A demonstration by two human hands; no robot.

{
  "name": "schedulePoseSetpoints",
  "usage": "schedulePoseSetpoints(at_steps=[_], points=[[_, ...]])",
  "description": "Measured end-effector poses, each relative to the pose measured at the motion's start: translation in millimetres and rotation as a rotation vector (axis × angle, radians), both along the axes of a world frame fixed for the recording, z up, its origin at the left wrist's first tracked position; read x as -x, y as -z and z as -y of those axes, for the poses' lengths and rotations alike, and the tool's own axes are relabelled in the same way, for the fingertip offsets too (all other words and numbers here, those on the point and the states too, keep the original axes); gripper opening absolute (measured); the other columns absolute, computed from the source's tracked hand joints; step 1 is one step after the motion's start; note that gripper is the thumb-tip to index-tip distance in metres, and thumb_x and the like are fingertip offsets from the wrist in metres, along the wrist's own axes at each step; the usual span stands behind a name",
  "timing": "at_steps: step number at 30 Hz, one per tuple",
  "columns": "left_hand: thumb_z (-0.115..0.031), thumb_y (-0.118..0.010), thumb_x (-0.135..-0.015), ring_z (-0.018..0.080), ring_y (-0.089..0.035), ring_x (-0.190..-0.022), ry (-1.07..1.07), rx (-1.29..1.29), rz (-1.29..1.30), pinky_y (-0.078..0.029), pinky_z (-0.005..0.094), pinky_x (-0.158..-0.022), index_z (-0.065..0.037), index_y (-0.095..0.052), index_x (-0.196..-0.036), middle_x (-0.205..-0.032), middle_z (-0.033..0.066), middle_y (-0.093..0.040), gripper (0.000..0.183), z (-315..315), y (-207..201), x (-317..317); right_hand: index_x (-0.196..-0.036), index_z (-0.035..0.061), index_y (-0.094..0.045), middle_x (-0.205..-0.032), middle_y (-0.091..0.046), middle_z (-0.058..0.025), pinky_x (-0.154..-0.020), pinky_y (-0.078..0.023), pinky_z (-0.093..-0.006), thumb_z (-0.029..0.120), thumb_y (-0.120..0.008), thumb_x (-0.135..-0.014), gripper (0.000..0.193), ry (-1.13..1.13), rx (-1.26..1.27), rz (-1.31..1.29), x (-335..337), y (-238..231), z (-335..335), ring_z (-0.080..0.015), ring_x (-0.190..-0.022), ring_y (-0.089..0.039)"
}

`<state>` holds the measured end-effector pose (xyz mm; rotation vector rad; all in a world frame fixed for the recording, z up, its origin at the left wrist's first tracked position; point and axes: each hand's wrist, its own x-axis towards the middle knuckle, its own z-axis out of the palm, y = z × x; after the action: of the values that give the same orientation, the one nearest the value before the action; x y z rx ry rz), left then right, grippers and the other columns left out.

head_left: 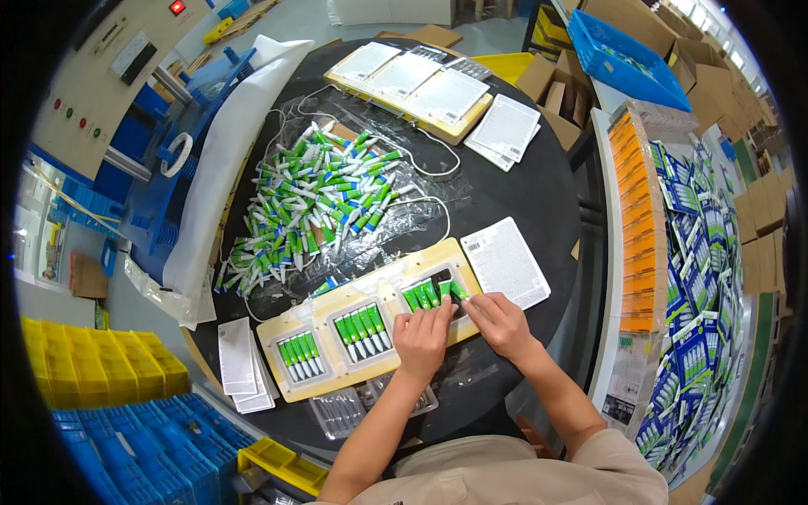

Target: The person places green cylindrical batteries into a yellow multi-slot tray, then covers them with white paper sheets and clear plastic inserts. The person repeats this cycle multiple times, handling batteries, paper, and plastic components on a round table in a factory setting.

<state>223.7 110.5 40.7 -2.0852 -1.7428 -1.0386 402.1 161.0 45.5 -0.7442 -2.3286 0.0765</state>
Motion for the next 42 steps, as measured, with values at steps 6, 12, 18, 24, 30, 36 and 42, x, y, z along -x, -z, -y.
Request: schedulePoseSetpoints(at_steps=[6,12,18,24,30,36,42], points=[[-0.026,-0.082,-0.080,0.0164,-0.060,-0.076,-0.107,0.053,-0.057,-0.038,0.0363,-0.072,-0.010,-0.076,-0.104,-0.085,-0.0014,-0.066,0.029,3.0,6.7,-9.6,-0.108,-0.0064,-0.070,-0.103,-0.065,-0.0128,-0.078,-0.057,-0.0356,0.005,-0.067,-0.074,0.036,0.017,0.024,-0.002,9.8,9.9,1.0,-0.0269,-0.090,-0.064],[-0.029,-0.076,-0.086,0.0236,-0.061,-0.111,0.002,0.183,-0.026,-0.040,0.0475,-0.106,-0.006,-0.072,-0.120,-0.120,0.0072,-0.067,0.041,18.2,7.1,-5.7,-0.108,-0.0031,-0.070,-0.106,-0.066,-0.0117,-0.082,-0.053,-0.0392,0.007,-0.071,-0.078,0.032,0.061,0.112,-0.012,18.7,15.2,4.9,-0.0278,-0.094,-0.064],[-0.028,-0.067,-0.095,0.0271,-0.053,-0.135,0.057,0.295,-0.060,-0.028,0.0566,-0.121,-0.002,-0.068,-0.128,-0.138,0.0097,-0.063,0.042,16.2,11.3,4.8,-0.108,0.0014,-0.070,-0.110,-0.067,-0.0116,-0.086,-0.052,-0.0435,0.006,-0.072,-0.081,0.028,0.045,0.195,-0.031,13.1,5.2,-1.4,-0.0308,-0.100,-0.064],[-0.038,-0.063,-0.098,0.0256,-0.045,-0.144,0.105,0.381,-0.107,-0.023,0.0585,-0.123,-0.003,-0.060,-0.139,-0.149,0.0104,-0.055,0.054,11.2,9.8,6.6,-0.119,0.0043,-0.068,-0.127,-0.063,-0.0156,-0.103,-0.046,-0.0493,0.000,-0.069,-0.079,0.041,0.326,0.366,0.077,-30.9,-10.4,-18.6,-0.0354,-0.122,-0.057],[-0.041,-0.061,-0.099,0.0261,-0.041,-0.147,0.134,0.455,-0.095,-0.018,0.0607,-0.123,-0.004,-0.050,-0.147,-0.156,0.0123,-0.047,0.062,9.1,6.1,6.2,-0.149,0.0084,-0.048,-0.160,-0.036,-0.0184,-0.122,-0.029,-0.0537,0.002,-0.071,-0.075,0.078,0.254,0.445,0.660,-59.3,-10.4,-10.9,-0.0338,-0.150,-0.034],[-0.035,-0.069,-0.095,0.0266,-0.045,-0.144,0.164,0.445,-0.035,-0.021,0.0583,-0.123,-0.005,-0.052,-0.145,-0.152,0.0133,-0.050,0.061,34.0,-9.1,21.2,-0.140,-0.0030,-0.055,-0.150,-0.050,-0.0245,-0.115,-0.041,-0.0451,0.007,-0.055,-0.092,0.049,0.202,0.275,0.665,-64.7,9.4,-4.3,-0.0341,-0.141,-0.049],[-0.019,-0.084,-0.079,0.0298,-0.064,-0.118,0.041,0.368,0.095,-0.045,0.0507,-0.109,-0.005,-0.067,-0.123,-0.126,0.0118,-0.067,0.049,190.7,-30.5,84.6,-0.134,-0.0101,-0.056,-0.143,-0.057,-0.0240,-0.113,-0.046,-0.0396,0.009,-0.053,-0.093,0.045,0.085,0.015,0.699,-89.0,12.1,0.8,-0.0321,-0.135,-0.055]])
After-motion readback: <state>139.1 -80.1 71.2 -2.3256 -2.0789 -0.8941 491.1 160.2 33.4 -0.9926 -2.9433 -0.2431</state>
